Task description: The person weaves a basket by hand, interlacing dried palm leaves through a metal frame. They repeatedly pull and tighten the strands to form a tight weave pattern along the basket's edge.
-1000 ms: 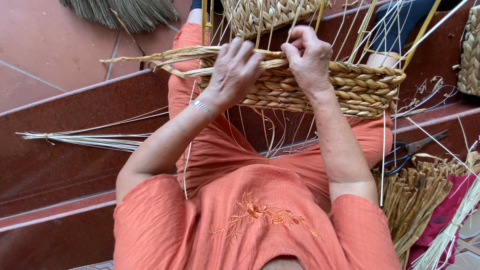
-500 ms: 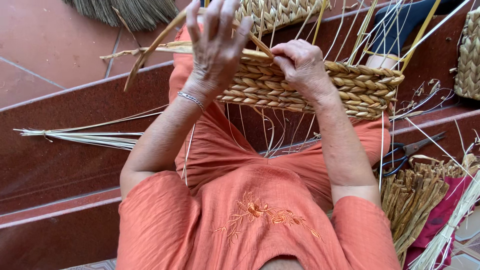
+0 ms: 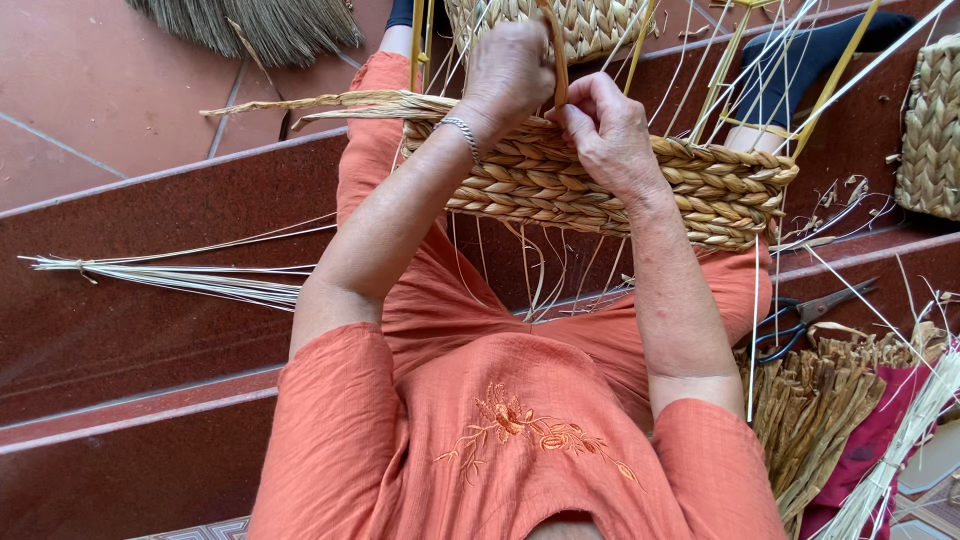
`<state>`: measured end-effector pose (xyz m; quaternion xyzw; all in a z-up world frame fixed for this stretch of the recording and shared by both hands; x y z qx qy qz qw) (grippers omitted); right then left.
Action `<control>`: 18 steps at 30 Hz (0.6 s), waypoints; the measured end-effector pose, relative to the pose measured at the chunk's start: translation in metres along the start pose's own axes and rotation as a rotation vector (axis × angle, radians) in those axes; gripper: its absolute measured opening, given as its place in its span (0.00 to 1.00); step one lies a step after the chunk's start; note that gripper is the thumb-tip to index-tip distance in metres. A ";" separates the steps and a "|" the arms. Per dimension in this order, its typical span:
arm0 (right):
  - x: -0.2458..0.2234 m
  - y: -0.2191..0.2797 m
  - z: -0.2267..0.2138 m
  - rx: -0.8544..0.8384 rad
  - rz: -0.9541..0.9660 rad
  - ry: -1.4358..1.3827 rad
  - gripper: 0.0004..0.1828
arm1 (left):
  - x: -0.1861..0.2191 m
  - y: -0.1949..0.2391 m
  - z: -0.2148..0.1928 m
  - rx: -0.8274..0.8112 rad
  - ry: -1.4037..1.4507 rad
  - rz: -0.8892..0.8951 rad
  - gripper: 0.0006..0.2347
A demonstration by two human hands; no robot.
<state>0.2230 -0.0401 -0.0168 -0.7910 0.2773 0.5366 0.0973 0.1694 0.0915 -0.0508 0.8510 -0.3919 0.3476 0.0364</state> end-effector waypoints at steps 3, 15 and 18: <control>0.001 -0.002 -0.001 0.073 -0.011 0.015 0.02 | -0.015 0.013 -0.035 0.169 0.563 -0.227 0.04; -0.031 -0.004 0.018 0.079 -0.354 0.390 0.03 | -0.002 0.065 -0.126 0.098 0.823 -0.157 0.16; -0.032 0.000 0.019 0.001 -0.376 0.463 0.04 | 0.008 0.061 -0.139 0.246 0.069 0.300 0.15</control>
Point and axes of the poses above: each hand's wrist, its own y-axis away from the middle knuckle, its own z-axis out of the palm, x = y × z, the point moved 9 cm from there along -y, towards the middle knuckle, and after that the axes turned 12 degrees about x, right-handed, at the moved point
